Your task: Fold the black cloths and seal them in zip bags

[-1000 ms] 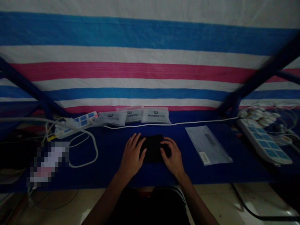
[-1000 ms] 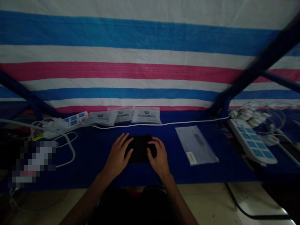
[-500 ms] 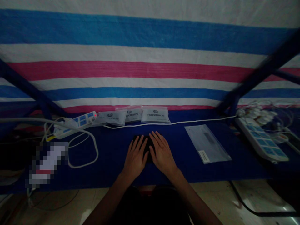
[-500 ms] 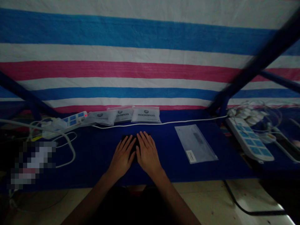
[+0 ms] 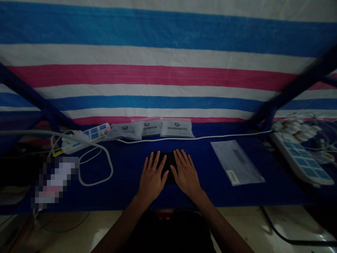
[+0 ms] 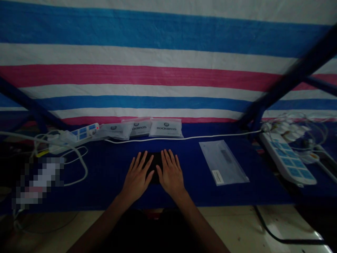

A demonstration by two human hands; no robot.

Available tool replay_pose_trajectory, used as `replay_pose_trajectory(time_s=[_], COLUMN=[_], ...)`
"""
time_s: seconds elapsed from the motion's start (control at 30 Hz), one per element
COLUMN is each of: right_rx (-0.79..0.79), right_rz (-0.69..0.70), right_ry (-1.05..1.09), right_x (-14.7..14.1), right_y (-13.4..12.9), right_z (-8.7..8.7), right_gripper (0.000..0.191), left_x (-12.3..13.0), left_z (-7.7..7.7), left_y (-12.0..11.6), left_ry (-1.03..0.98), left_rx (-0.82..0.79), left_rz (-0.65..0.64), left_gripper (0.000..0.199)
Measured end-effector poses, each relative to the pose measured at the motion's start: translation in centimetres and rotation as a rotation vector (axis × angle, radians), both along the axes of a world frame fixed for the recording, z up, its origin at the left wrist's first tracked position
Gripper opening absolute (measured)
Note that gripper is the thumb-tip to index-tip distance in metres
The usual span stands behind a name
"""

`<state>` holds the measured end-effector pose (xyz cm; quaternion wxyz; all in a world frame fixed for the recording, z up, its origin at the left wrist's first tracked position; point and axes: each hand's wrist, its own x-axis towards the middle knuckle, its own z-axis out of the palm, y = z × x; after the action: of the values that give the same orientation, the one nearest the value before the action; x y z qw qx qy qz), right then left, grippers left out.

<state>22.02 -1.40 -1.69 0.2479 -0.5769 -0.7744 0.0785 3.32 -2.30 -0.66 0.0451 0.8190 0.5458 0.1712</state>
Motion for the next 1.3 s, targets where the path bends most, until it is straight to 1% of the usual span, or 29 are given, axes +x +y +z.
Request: replay_pose_trajectory(time_s=[0.17,0.27,0.33,0.4,0.47,0.57,0.63,0.7,0.77,0.83,0.9,0.93,1.0,1.17,1.23,1.3], right_rx=[0.022,0.002,-0.037,-0.065,-0.043,0.039,0.071,0.095,0.12,0.136,0.137,0.135,0.134,0.138,0.142,0.15], right_rz=[0.017,0.026,0.063,0.089,0.037,-0.135,-0.197,-0.218,-0.236,-0.259,-0.279,-0.285,-0.289,-0.279,-0.281,-0.282], right_ry=[0.018,0.04,0.084,0.189,0.346,0.556,0.644,0.699,0.729,0.754,0.79,0.809,0.847,0.855,0.832,0.823], right_x=[0.4,0.7,1.2,2.0,2.8,3.5,3.6,3.6,3.7,3.8,3.9,4.0,4.1,4.2,4.1,4.1], right_y=[0.0,0.1,0.2,0.1,0.0,-0.1,-0.1,-0.1,-0.1,-0.1,-0.2,-0.2,-0.2,-0.3,-0.3,-0.4], right_z=[-0.2,-0.1,0.0,0.1,0.1,0.0,0.0,0.0,0.0,0.0,-0.2,-0.3,-0.5,-0.5,-0.2,-0.1], right_gripper=[0.061,0.061,0.064,0.064,0.059,0.051,0.047,0.044,0.04,0.038,0.035,0.034,0.033,0.031,0.029,0.029], left_x=[-0.2,-0.3,-0.5,-0.9,-1.4,-1.6,-1.0,0.2,1.6,2.9,3.6,3.7,3.4,1.0,0.2,-0.3], left_z=[-0.1,-0.3,-0.3,0.0,0.7,2.1,3.1,3.4,3.1,2.3,1.5,1.3,1.3,2.2,2.2,1.8], left_y=[0.0,0.0,0.3,0.8,1.3,1.4,0.6,-1.1,-3.2,-5.1,-6.2,-6.4,-6.4,-5.8,-6.1,-6.7], left_ry=[0.004,0.008,0.018,0.019,0.009,-0.012,-0.04,-0.084,-0.116,-0.116,-0.105,-0.102,-0.117,-0.204,-0.197,-0.173], left_rx=[0.016,0.015,-0.001,-0.015,-0.022,-0.01,0.002,-0.012,-0.069,-0.117,-0.145,-0.158,-0.19,-0.268,-0.288,-0.294], left_rz=[0.0,-0.008,-0.03,-0.081,-0.159,-0.245,-0.243,-0.226,-0.237,-0.245,-0.245,-0.252,-0.289,-0.427,-0.422,-0.397], left_gripper=[0.06,0.06,0.06,0.06,0.061,0.063,0.063,0.064,0.066,0.073,0.08,0.081,0.075,0.043,0.037,0.034])
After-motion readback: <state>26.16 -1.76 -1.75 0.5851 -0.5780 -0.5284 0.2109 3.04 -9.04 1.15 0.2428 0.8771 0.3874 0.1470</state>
